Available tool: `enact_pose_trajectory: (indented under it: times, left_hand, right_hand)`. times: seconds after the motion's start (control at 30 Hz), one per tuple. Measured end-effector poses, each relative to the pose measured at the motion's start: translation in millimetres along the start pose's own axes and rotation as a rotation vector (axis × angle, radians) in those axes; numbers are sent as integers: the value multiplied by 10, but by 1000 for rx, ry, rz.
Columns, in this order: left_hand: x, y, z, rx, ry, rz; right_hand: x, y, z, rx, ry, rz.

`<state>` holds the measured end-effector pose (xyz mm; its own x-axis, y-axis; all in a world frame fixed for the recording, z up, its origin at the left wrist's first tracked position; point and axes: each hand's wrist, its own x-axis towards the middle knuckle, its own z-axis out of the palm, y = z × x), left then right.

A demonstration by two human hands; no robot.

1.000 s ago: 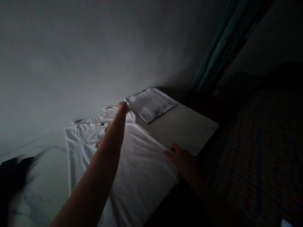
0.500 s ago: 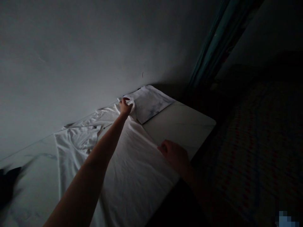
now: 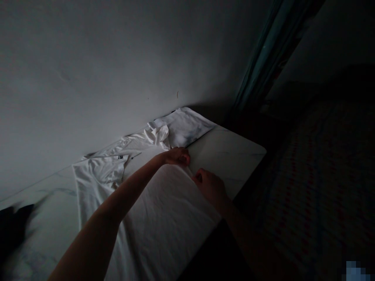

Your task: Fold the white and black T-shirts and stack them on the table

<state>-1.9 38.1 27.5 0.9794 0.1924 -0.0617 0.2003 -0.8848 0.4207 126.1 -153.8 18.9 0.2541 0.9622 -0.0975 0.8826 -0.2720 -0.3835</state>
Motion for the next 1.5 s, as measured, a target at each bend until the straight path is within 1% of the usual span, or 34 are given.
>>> enact_pose_trajectory:
  times: [0.17, 0.3, 0.37, 0.43, 0.5, 0.6, 0.67, 0.73, 0.83, 0.9, 1.0, 1.13, 1.23, 1.3, 1.37, 1.4, 1.43, 1.5]
  left_hand:
    - [-19, 42, 57, 57, 43, -69]
    - [-36, 87, 124, 132, 75, -122]
    - [-69, 147, 163, 180, 145, -135]
    - [-126, 236, 228, 236, 247, -173]
    - [-199, 327, 321, 282, 296, -200]
    - [-288, 383, 448, 323, 246, -184]
    - [-302, 348, 467, 346, 225, -197]
    - [-270, 281, 422, 355, 197, -200]
    - [-178, 201, 308, 381, 119, -134]
    - [-126, 189, 263, 414, 90, -109]
    - [-108, 195, 292, 447, 92, -108]
    - [-169, 156, 435, 489, 146, -99]
    - [-212, 124, 505, 484, 169, -97]
    - [-223, 110, 486, 430, 184, -115]
    - [-217, 78, 396, 360, 255, -191]
    - [-203, 48, 325, 333, 327, -268]
    - [-181, 8, 241, 313, 425, -373]
    - [-107, -99, 53, 289, 633, -644]
  right_hand:
    - [51, -65, 30, -83, 48, 36]
    - [86, -98, 36, -137, 57, 62]
    - [75, -97, 29, -136, 62, 52]
    - [51, -87, 20, -133, 65, 45]
    - [26, -72, 12, -136, 60, 55]
    - [9, -52, 3, -134, 46, 57]
    - [12, -50, 1, -130, 51, 53]
    - [23, -59, 1, -143, 61, 61]
    - [44, -91, 0, -169, 63, 75]
    - [58, -117, -1, -162, 70, 63]
    - [78, -151, 6, -138, 83, 46]
    - [91, -161, 64, -132, 99, 38]
    - [81, -143, 140, -142, 156, 21]
    - [70, -123, 189, -163, 203, 2]
    - [65, -106, 228, -190, 231, -18]
    - [65, -100, 243, -204, 231, -20]
    - [68, -96, 256, -217, 225, -19]
    - [75, -99, 279, -240, 208, -13]
